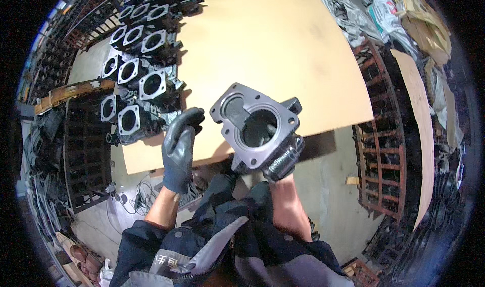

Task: The person uses a handheld angle grinder to smooth the surfaces of metal engine parts. They pick up each part, grind the edges and faces, and place the finished pieces onto a nearby table.

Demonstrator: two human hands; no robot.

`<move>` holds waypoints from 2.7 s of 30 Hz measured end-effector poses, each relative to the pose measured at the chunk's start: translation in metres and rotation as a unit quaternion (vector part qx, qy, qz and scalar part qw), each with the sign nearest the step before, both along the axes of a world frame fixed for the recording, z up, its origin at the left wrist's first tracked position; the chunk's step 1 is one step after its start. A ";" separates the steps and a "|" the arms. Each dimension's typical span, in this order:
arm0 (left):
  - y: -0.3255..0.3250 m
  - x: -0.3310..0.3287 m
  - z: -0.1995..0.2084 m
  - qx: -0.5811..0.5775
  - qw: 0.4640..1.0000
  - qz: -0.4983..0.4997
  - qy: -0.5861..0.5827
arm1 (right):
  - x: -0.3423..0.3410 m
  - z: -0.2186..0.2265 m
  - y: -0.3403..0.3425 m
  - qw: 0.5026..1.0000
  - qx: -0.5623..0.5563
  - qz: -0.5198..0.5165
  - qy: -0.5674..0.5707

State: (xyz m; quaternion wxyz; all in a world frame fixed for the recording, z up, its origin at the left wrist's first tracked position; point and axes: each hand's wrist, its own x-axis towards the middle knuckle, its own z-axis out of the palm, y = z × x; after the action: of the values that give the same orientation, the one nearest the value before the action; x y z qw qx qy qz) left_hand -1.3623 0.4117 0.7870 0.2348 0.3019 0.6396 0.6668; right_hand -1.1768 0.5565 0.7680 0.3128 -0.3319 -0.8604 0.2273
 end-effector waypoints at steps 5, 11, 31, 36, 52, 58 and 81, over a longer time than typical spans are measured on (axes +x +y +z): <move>0.001 -0.033 -0.002 -0.033 0.998 0.033 0.041 | -0.042 -0.005 0.019 0.994 -0.083 0.006 0.068; 0.003 -0.035 -0.050 -0.157 0.948 0.050 0.271 | -0.066 -0.010 0.072 0.990 -0.066 0.089 -0.089; -0.013 -0.058 -0.143 -0.346 0.828 0.079 0.435 | -0.273 0.039 0.232 0.862 -0.112 0.211 -0.447; -0.009 -0.059 -0.148 -0.341 0.833 0.073 0.429 | -0.325 0.032 0.267 0.845 0.056 0.293 -0.444; -0.015 -0.070 -0.149 -0.346 0.848 0.044 0.398 | -0.516 0.012 0.297 0.816 0.198 0.315 -0.442; -0.021 -0.065 -0.158 -0.360 0.854 0.037 0.374 | -0.544 0.015 0.265 0.821 0.149 0.332 -0.440; -0.026 -0.068 -0.162 -0.348 0.858 0.006 0.378 | -0.608 -0.019 0.265 0.824 0.157 0.372 -0.396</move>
State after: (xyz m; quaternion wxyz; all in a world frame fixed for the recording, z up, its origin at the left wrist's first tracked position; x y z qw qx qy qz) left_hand -1.4308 0.3862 0.6246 0.0606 0.4254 0.8712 0.2373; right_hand -1.7846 0.8212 0.7486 -0.1158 0.0057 -0.9925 0.0375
